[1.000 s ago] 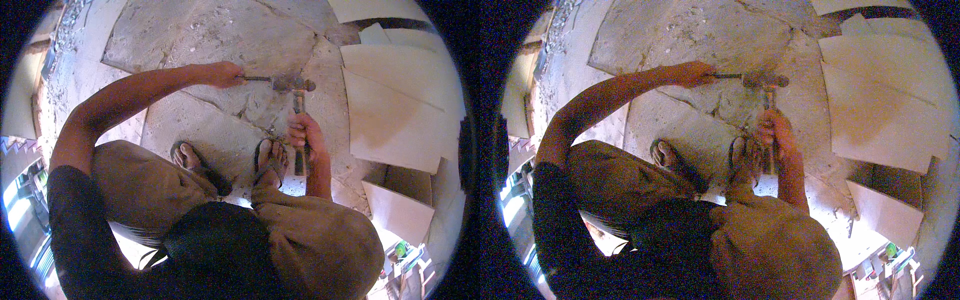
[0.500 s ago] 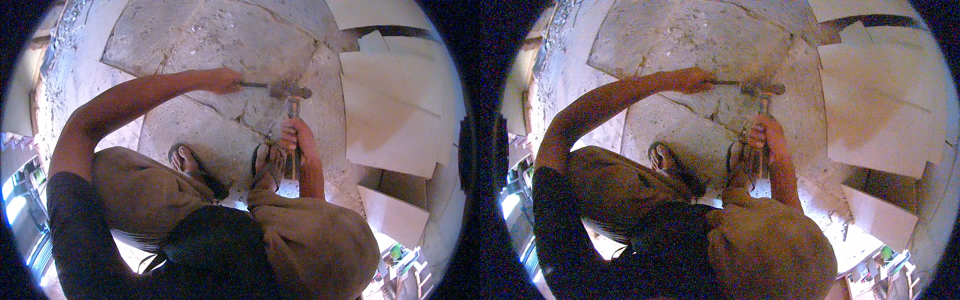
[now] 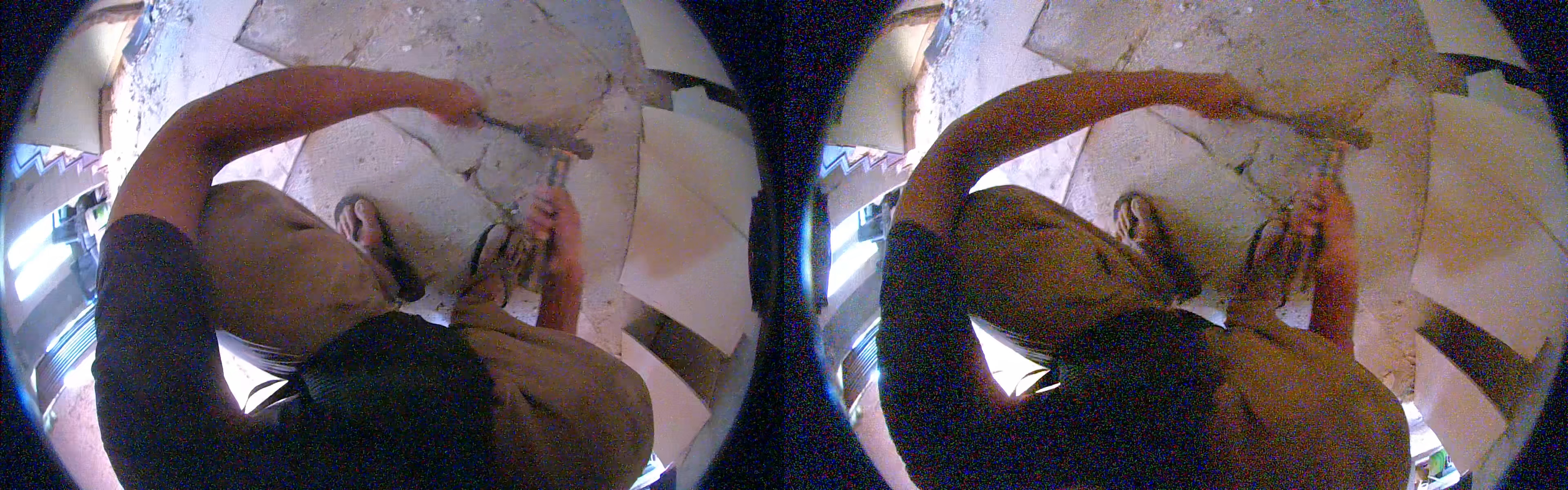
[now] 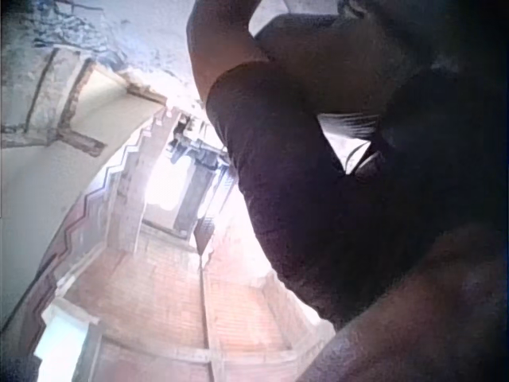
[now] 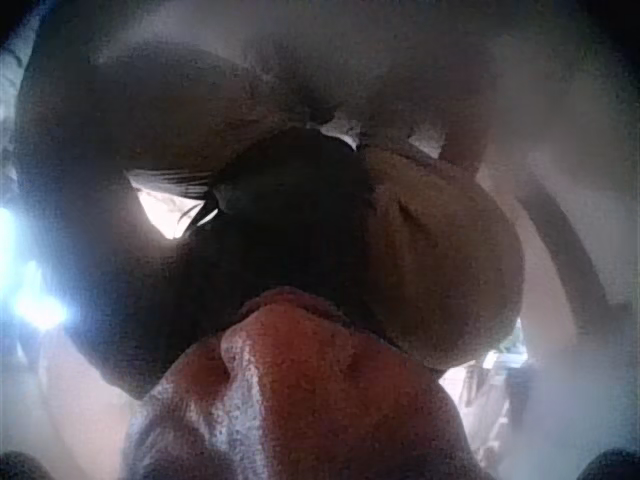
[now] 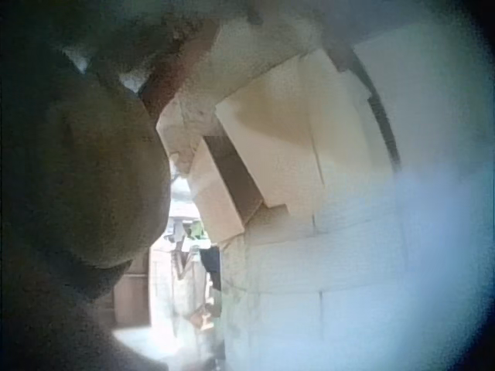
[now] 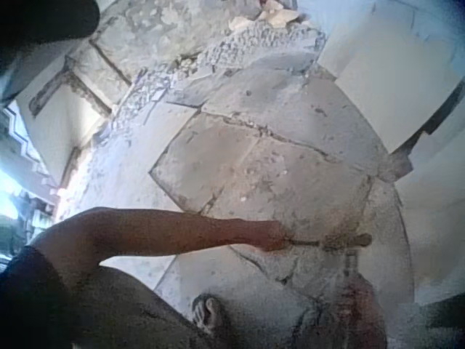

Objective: The person removes floor tiles by using a hammer and a chisel to pry them up from the concrete subfloor, then gathers the loosened tiles into a pile.

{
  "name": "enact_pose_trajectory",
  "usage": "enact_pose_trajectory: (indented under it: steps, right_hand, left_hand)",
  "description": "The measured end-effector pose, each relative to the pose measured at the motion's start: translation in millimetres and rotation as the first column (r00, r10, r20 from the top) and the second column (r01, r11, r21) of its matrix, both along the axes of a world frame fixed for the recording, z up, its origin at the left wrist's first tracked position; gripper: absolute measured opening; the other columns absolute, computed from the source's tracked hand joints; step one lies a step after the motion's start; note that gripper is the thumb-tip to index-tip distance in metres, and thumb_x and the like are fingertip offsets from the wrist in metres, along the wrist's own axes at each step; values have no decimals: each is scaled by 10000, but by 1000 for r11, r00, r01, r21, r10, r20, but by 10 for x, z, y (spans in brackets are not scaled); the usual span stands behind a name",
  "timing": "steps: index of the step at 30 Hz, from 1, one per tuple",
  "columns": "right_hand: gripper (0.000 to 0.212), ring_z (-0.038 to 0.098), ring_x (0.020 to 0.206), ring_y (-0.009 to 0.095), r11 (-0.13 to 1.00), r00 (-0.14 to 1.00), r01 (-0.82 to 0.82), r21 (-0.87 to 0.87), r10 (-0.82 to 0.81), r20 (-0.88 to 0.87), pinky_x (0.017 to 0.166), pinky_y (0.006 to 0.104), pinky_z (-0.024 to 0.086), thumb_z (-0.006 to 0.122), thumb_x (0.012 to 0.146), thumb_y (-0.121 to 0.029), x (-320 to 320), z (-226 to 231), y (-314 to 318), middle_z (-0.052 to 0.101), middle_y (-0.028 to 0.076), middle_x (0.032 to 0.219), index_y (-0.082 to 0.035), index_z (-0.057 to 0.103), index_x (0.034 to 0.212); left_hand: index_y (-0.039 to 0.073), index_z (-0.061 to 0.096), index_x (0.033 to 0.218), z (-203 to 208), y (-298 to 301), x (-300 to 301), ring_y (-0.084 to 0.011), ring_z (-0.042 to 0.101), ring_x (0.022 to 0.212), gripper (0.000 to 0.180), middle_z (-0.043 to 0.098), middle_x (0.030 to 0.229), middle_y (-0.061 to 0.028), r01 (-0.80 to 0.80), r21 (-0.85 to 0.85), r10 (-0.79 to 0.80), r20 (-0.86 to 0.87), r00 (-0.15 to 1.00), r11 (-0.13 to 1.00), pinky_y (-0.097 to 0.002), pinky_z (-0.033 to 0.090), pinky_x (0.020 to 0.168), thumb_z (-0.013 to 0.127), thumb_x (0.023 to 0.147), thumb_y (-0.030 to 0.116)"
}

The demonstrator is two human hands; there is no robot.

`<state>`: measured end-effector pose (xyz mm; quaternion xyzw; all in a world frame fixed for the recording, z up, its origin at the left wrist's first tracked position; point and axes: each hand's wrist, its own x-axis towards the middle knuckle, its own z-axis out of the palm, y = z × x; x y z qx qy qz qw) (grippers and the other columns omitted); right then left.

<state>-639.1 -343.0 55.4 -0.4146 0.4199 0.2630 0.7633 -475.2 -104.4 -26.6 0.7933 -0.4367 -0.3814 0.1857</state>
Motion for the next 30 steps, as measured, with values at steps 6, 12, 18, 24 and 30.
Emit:
enact_pose_trajectory:
  steps: [6,12,18,24,30]
  right_hand:
    - [175,315,438,34,973,961,226,-45,-215,174,352,182,284,539,877,-204,16,-48,-441,342,-68,587,-144,423,759]
    - [184,321,421,51,969,971,211,-126,-192,144,354,211,280,538,858,-208,-85,-91,-257,334,-60,570,-161,401,744]
    - [181,332,416,66,989,989,112,-96,-102,104,343,232,298,542,859,-254,-242,-191,-42,360,-47,577,-138,435,771]
    - [200,332,408,67,916,977,213,-339,-205,59,339,236,292,546,865,-271,-276,-382,-242,369,-34,588,-135,435,768]
    - [241,317,406,59,971,983,106,-214,-69,170,336,225,284,534,876,-263,-247,-220,-288,326,-61,544,-157,396,709]
  left_hand:
    - [13,587,896,15,45,-2,-365,587,717,341,602,772,-203,-29,-37,29,4,1000,999,-478,451,657,505,881,344]
    - [15,576,845,-38,2,-151,-383,596,736,287,599,761,-207,-15,-53,20,91,996,998,-478,464,646,541,849,300]
    - [58,540,893,-10,55,-207,-395,589,723,234,592,759,-183,-38,-3,39,86,996,999,-496,465,628,495,873,286]
    - [12,566,779,26,55,-271,-403,599,694,234,604,738,-191,-62,-128,82,157,984,990,-493,471,613,529,840,235]
    - [0,565,790,105,24,-273,-411,603,742,280,605,754,-209,-156,-35,158,90,983,987,-509,475,642,522,857,268]
